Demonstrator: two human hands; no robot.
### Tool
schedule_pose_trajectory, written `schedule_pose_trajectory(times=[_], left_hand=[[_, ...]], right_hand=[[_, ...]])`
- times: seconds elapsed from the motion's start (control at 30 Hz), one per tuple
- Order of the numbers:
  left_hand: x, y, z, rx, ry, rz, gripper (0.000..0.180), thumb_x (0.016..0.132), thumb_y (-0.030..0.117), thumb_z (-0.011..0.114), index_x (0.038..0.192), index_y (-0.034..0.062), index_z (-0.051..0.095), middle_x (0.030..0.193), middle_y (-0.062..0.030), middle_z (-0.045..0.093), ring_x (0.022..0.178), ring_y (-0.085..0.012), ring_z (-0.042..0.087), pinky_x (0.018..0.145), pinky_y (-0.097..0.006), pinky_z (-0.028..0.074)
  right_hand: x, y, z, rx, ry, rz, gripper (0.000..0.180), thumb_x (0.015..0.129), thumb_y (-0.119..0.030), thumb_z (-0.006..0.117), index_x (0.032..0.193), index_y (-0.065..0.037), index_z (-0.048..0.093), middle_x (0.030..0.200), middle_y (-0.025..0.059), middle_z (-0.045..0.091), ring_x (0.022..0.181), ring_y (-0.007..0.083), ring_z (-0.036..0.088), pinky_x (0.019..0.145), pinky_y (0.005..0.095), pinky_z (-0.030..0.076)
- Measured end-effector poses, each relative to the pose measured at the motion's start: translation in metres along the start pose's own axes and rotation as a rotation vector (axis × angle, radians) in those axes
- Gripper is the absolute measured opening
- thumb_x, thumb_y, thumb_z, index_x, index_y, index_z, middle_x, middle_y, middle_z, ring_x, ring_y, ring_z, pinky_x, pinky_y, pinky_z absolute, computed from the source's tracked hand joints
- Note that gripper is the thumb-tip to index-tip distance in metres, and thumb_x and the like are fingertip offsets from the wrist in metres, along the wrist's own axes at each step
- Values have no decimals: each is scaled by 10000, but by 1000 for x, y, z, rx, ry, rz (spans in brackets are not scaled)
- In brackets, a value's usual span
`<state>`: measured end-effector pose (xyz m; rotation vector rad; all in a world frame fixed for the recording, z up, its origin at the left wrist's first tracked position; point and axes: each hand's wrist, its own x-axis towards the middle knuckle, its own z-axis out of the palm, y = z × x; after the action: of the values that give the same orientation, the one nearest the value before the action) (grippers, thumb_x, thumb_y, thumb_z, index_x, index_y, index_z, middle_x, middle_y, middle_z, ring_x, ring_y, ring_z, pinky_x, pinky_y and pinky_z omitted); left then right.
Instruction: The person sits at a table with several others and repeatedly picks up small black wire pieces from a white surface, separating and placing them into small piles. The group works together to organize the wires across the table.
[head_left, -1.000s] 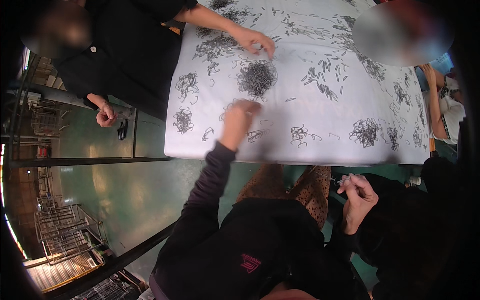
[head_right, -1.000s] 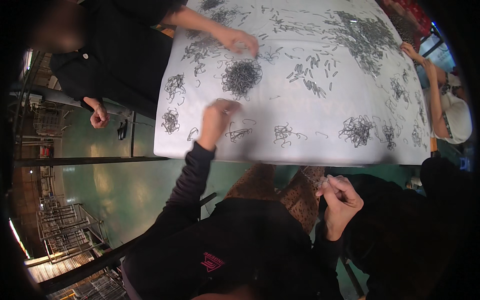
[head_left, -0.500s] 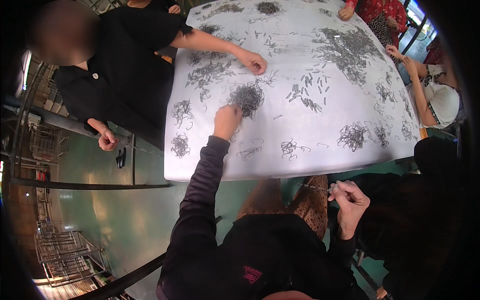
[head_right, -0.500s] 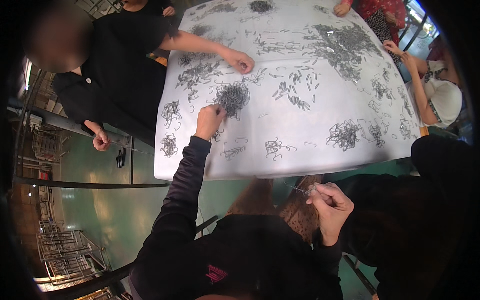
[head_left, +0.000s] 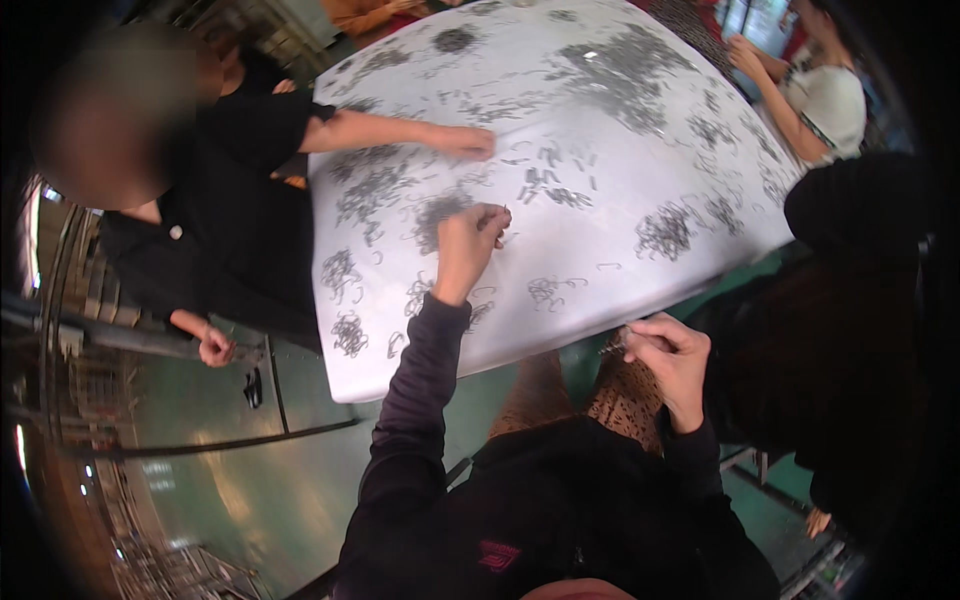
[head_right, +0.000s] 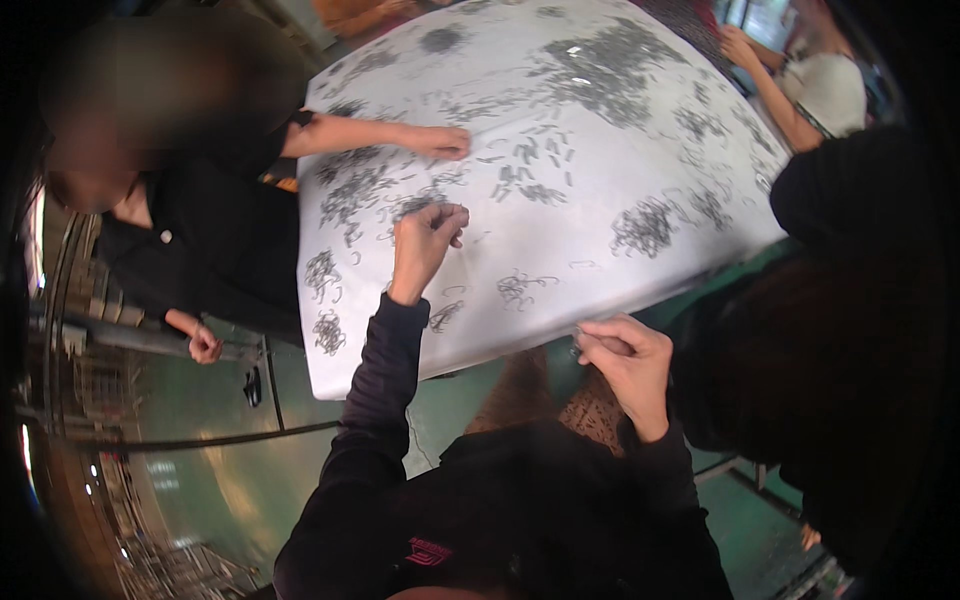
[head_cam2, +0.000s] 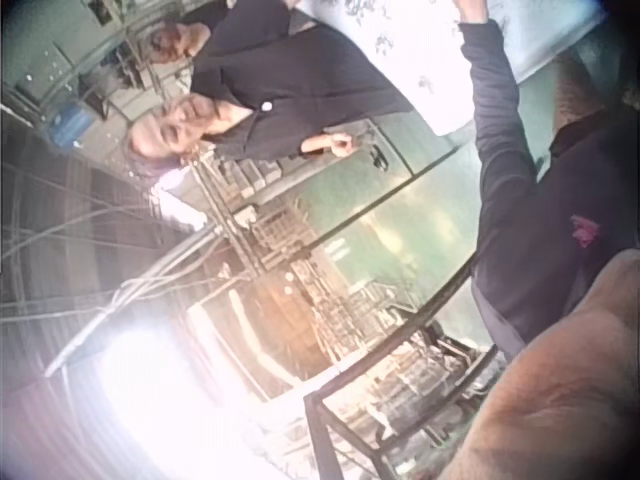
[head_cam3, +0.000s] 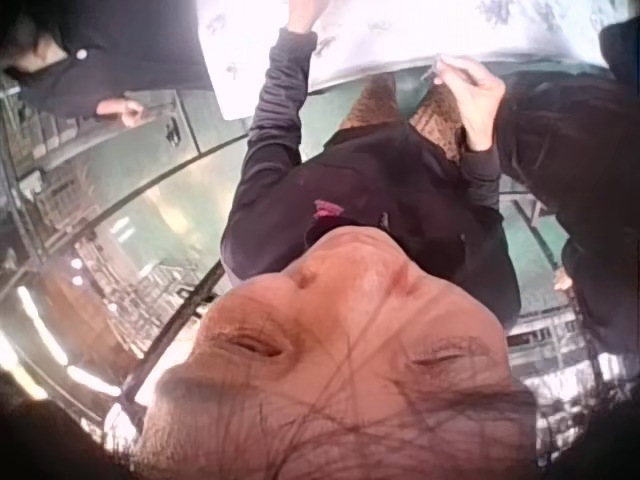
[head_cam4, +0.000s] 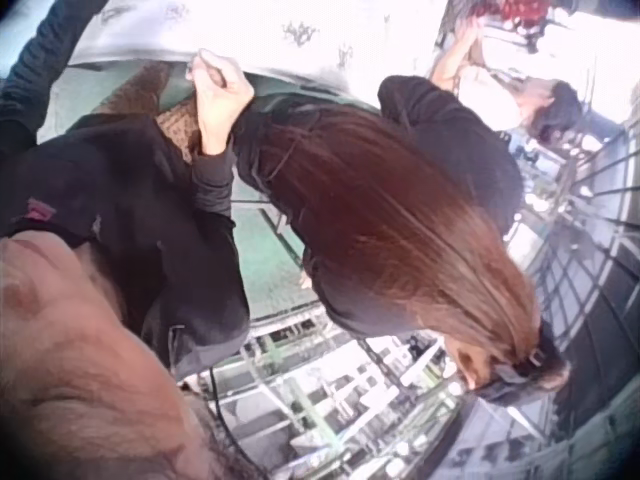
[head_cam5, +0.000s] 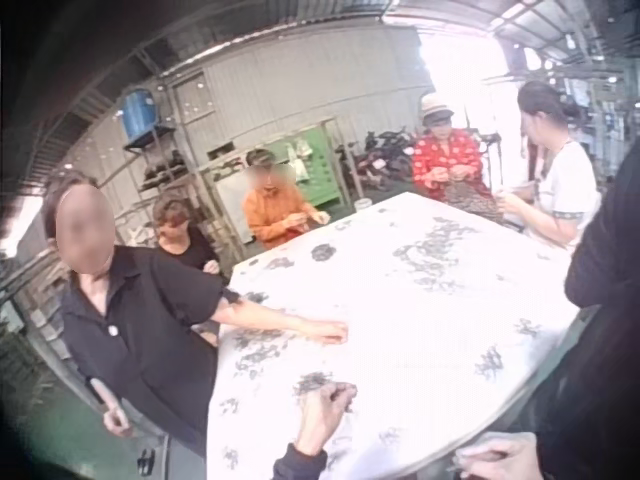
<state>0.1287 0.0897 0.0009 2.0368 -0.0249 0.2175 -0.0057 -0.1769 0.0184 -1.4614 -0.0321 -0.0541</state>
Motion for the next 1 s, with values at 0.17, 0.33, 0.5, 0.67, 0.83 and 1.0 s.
schedule_pose_trajectory(times=[0.17,0.33,0.5,0.67,0.83,1.0], left_hand=[[-22,13,33,109,-125,125,114,827,59,676,899,-27,695,737,-91,683,621,-133,639,596,-270,515],[-42,-5,-40,331,24,134,95,849,59,628,924,7,657,798,-111,685,715,-207,670,657,-312,515],[-72,-29,-56,265,-141,123,116,870,37,578,957,32,653,759,-119,680,679,-236,669,644,-326,515],[-80,-52,40,402,-281,116,191,870,189,616,971,45,693,880,-139,691,764,-290,660,725,-364,520],[-64,-69,25,464,4,116,233,833,258,658,866,32,704,808,-160,684,758,-327,651,702,-411,509],[-21,-101,-28,631,-5,-307,330,729,363,753,745,37,704,728,-191,667,721,-381,645,673,-444,505]], right_hand=[[-4,-6,-3,37,-4,25,160,777,122,656,917,59,698,794,60,648,680,98,641,612,194,501],[-9,-9,-8,-29,7,-21,157,768,135,651,893,52,699,798,76,655,639,96,637,569,172,491],[-6,-6,-8,-27,-75,-138,178,755,148,647,898,53,692,816,107,664,640,110,631,540,175,454],[-6,-3,-2,24,-109,-153,189,747,167,632,888,50,681,820,132,659,632,124,620,531,183,440],[-5,-2,-7,21,-135,-122,186,746,174,626,880,54,673,811,131,655,624,126,618,530,181,453],[0,2,-9,7,-129,-111,185,748,172,626,884,56,676,812,126,657,623,121,617,526,180,451]])
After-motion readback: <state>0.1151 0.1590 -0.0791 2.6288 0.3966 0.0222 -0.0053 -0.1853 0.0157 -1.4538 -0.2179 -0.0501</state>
